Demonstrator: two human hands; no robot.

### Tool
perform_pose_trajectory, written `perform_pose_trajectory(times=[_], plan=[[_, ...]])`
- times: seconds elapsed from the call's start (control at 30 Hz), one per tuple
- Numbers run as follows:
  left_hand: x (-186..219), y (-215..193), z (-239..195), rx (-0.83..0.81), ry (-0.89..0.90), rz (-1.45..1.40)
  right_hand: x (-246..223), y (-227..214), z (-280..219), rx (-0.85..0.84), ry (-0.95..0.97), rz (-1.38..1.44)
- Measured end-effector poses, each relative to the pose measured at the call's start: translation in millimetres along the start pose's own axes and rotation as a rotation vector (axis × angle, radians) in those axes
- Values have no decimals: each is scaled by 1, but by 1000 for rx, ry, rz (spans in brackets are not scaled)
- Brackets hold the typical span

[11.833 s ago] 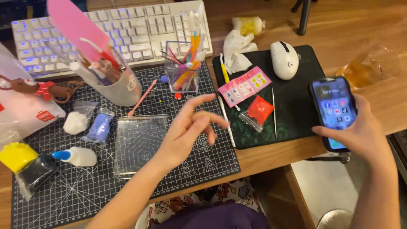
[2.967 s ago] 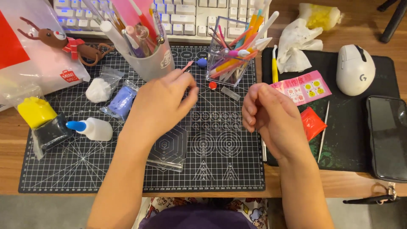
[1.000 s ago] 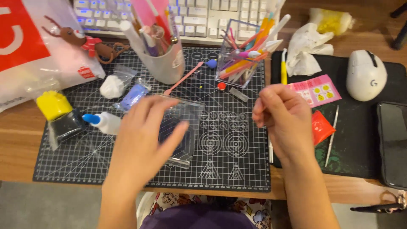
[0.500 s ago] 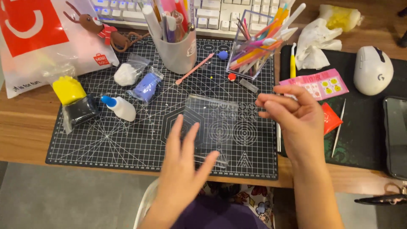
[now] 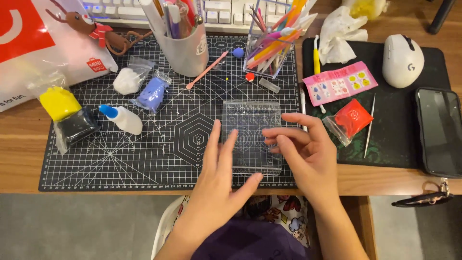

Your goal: The person manipulates a small piece of clay, then uses a craft knife to cut a transparent plastic sheet placed on a cutting mat. They continue to cut and adjust the plastic sheet throughout the clip.

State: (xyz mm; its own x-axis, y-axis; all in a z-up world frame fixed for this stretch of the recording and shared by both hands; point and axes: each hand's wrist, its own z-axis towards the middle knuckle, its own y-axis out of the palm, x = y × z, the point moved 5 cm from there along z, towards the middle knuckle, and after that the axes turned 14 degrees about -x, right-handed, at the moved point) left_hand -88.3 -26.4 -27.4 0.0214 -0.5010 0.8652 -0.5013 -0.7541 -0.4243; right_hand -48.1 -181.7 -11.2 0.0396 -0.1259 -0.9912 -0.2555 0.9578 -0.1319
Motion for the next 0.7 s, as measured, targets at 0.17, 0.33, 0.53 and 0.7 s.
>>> perform_pose_trajectory(times=[0.17,0.33,0.53,0.7], plan=[[10,-16,1,256,284,155,7,7,-2,1,38,157],[25,-31,4,384,542,301,14,16,1,-11,42,282],[28,-34,12,514,565,404,13,22,2,34,97,279],[28,-37,15,546,620,453,2,24,0,39,93,165]])
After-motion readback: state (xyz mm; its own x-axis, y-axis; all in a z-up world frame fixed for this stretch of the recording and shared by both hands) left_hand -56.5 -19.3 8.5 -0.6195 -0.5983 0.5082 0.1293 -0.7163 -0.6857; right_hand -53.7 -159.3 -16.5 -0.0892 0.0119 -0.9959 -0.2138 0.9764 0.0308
